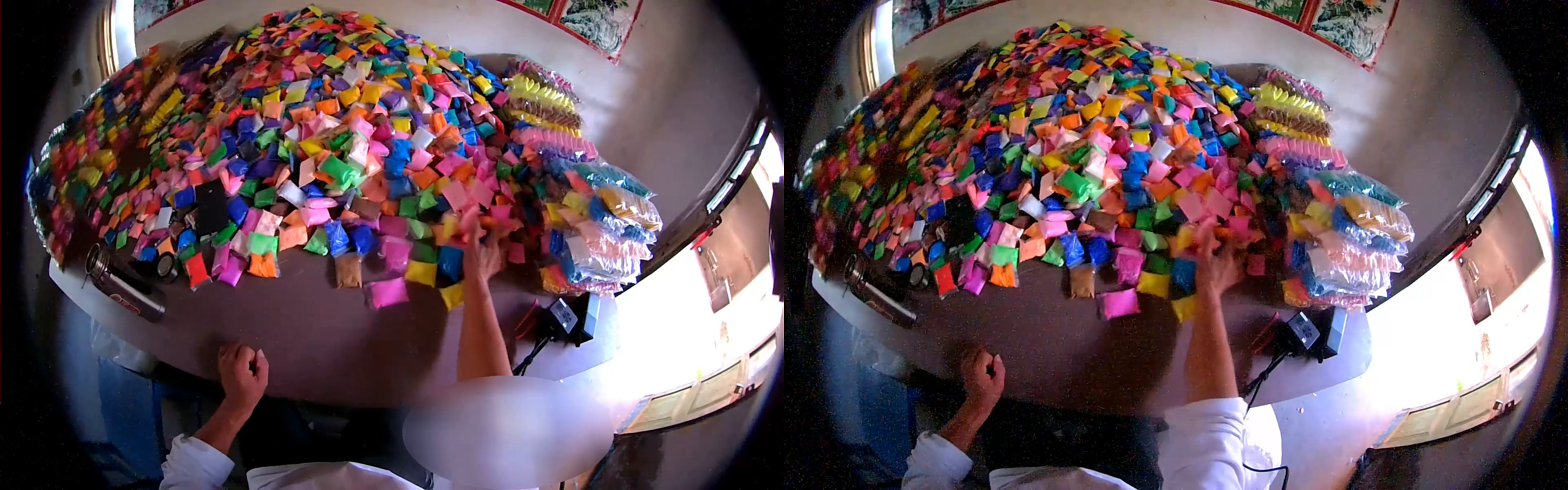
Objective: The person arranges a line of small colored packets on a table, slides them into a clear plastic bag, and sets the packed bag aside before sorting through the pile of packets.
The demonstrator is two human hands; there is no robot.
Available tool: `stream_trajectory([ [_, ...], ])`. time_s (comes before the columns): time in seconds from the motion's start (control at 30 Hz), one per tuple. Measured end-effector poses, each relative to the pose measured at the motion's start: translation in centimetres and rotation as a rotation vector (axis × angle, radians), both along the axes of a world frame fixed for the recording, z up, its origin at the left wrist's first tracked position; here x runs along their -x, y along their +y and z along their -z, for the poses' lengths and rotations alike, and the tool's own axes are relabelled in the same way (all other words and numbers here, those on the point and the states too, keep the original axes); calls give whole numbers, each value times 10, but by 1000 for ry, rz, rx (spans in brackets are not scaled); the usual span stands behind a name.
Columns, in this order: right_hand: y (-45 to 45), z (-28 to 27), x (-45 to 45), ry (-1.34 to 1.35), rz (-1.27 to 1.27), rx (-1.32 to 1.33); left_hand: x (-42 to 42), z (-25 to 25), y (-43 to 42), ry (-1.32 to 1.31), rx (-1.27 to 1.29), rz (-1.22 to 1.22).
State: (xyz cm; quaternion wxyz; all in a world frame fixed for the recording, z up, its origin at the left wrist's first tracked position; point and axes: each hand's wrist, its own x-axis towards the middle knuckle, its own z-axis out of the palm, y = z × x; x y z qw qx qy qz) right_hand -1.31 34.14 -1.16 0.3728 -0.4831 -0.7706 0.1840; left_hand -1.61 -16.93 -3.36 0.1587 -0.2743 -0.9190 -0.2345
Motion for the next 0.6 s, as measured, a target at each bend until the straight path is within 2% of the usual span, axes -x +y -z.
stream_trajectory([
  [0.07, -20, -7, 32, 112, -56, 39, 1, -3, 4, -15, 18, 9],
  [0.13, -23, 9, 69, 94, -184, -45, -1, -6, 11, 159, -17, -2],
  [0.2, -46, -1, 89, -23, -184, -44, 1, -4, 10, 144, -13, 25],
  [0.27, -55, -2, 102, 71, -211, -142, 4, 6, 1, 127, -8, 53],
  [0.33, -54, -13, 92, 87, -427, -318, 6, 20, -7, 50, 13, 20],
  [0.37, -52, -21, 85, 85, -422, -312, 5, 19, -4, 48, 19, 26],
  [0.43, -49, -49, 67, 297, -702, -342, 2, 11, 2, 81, 2, -20],
  [0.47, -38, -54, 62, 298, -701, -338, 1, 8, 4, 81, 5, -20],
  [0.53, -2, -64, 46, 471, -517, -264, 0, 4, 7, 115, 55, -45],
  [0.6, 22, -79, 16, 534, -309, -111, 0, 2, 8, 112, 52, -47],
])
